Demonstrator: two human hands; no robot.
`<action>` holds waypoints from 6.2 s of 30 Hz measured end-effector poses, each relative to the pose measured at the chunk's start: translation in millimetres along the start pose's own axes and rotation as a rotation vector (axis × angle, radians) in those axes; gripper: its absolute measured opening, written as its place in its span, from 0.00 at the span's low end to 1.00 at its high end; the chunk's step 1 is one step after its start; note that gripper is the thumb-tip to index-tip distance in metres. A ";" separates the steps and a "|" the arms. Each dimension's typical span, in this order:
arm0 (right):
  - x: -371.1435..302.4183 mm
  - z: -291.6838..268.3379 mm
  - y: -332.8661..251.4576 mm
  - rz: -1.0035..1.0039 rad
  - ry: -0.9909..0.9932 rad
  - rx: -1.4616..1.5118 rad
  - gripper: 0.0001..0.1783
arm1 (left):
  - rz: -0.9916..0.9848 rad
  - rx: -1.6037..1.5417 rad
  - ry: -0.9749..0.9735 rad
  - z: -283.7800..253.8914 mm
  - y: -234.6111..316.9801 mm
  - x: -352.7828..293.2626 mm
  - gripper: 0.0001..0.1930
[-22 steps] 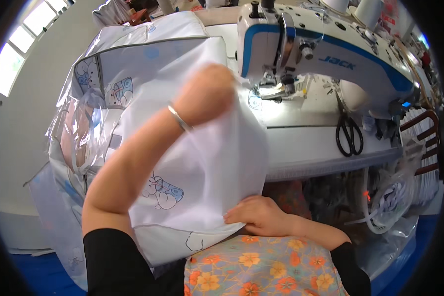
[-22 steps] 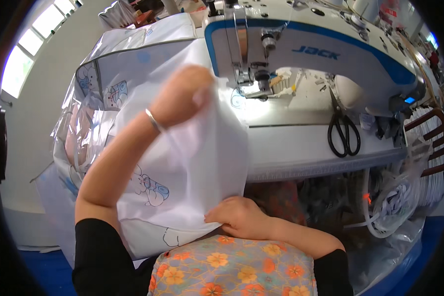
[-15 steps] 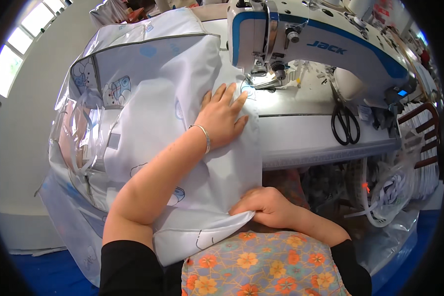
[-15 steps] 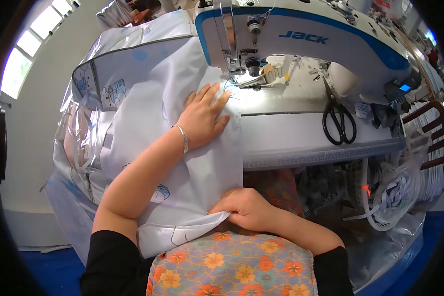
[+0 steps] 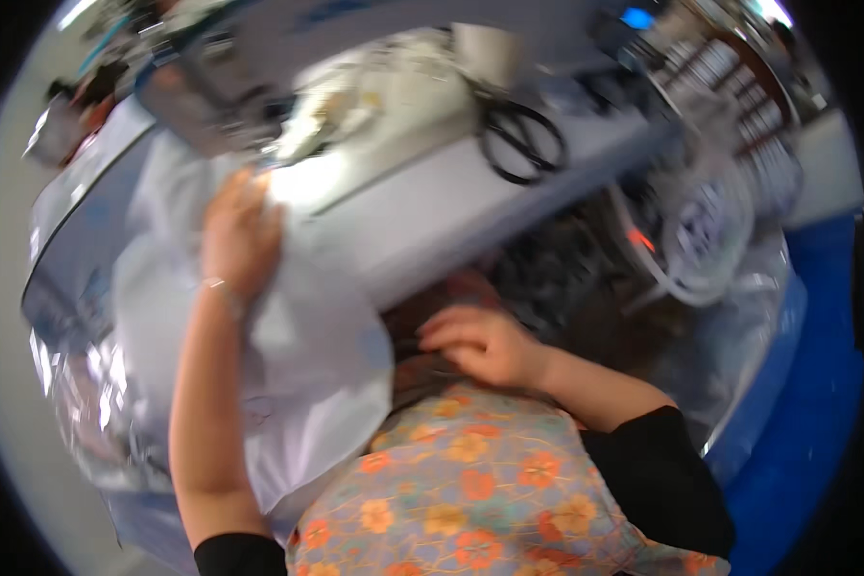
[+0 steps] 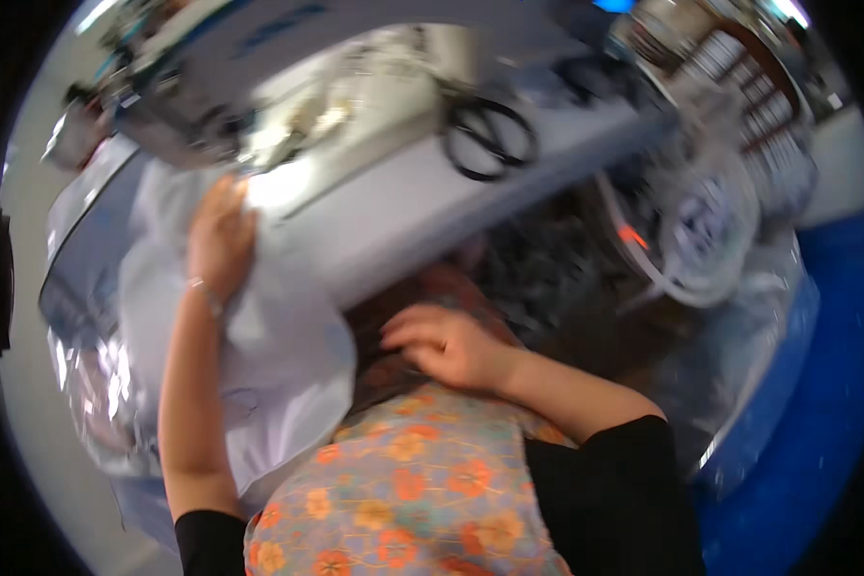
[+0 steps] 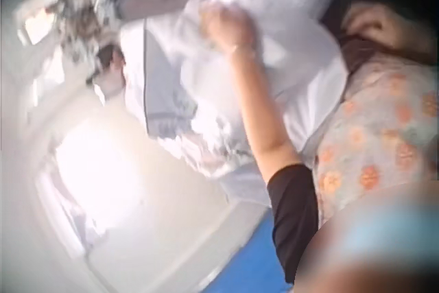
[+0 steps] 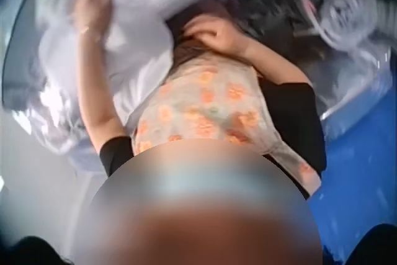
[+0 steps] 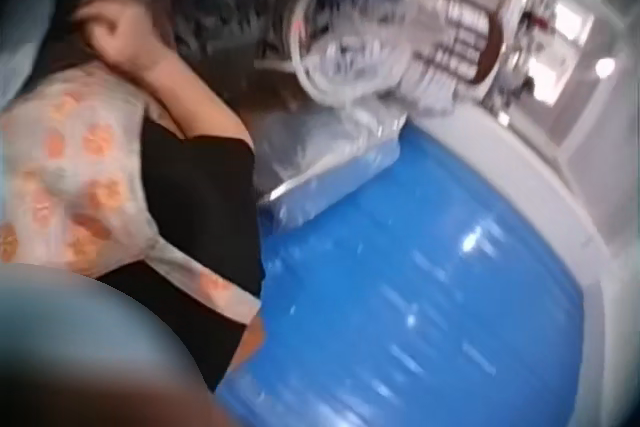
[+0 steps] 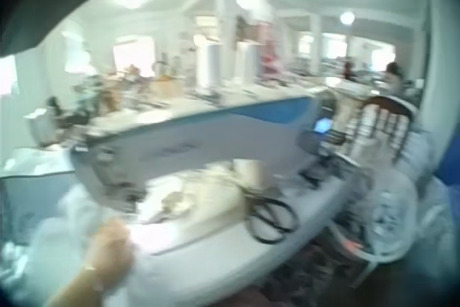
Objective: Sewing fabric pieces together using a sewing machine.
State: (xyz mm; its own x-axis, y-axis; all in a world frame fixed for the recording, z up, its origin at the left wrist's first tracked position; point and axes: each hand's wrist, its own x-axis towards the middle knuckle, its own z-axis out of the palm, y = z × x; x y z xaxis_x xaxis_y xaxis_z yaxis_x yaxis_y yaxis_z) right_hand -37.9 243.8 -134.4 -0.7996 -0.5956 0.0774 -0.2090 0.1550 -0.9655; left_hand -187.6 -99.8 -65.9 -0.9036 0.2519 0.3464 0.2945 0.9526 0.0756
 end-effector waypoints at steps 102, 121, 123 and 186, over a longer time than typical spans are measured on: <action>116.4 14.1 -73.1 -0.536 0.038 -0.753 0.21 | 0.027 -0.248 0.188 -7.8 52.5 -28.6 0.15; 229.0 -18.2 -51.2 -0.544 0.198 -0.960 0.09 | 0.001 -0.242 0.055 -24.0 55.0 -26.6 0.23; 230.8 -17.9 -51.2 -0.554 0.205 -0.954 0.09 | 0.006 -0.242 0.043 -24.5 54.2 -25.2 0.23; -67.6 -220.5 34.4 0.281 1.279 -0.385 0.12 | 0.047 -0.074 -0.021 -12.5 23.3 -2.5 0.21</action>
State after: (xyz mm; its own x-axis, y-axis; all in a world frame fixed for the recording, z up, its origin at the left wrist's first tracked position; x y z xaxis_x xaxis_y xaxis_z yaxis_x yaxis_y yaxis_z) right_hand -115.2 463.1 -118.0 -0.7550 0.5985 0.2680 0.0718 0.4816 -0.8735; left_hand -174.6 -80.4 -53.3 -0.8946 0.2999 0.3311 0.3579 0.9247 0.1295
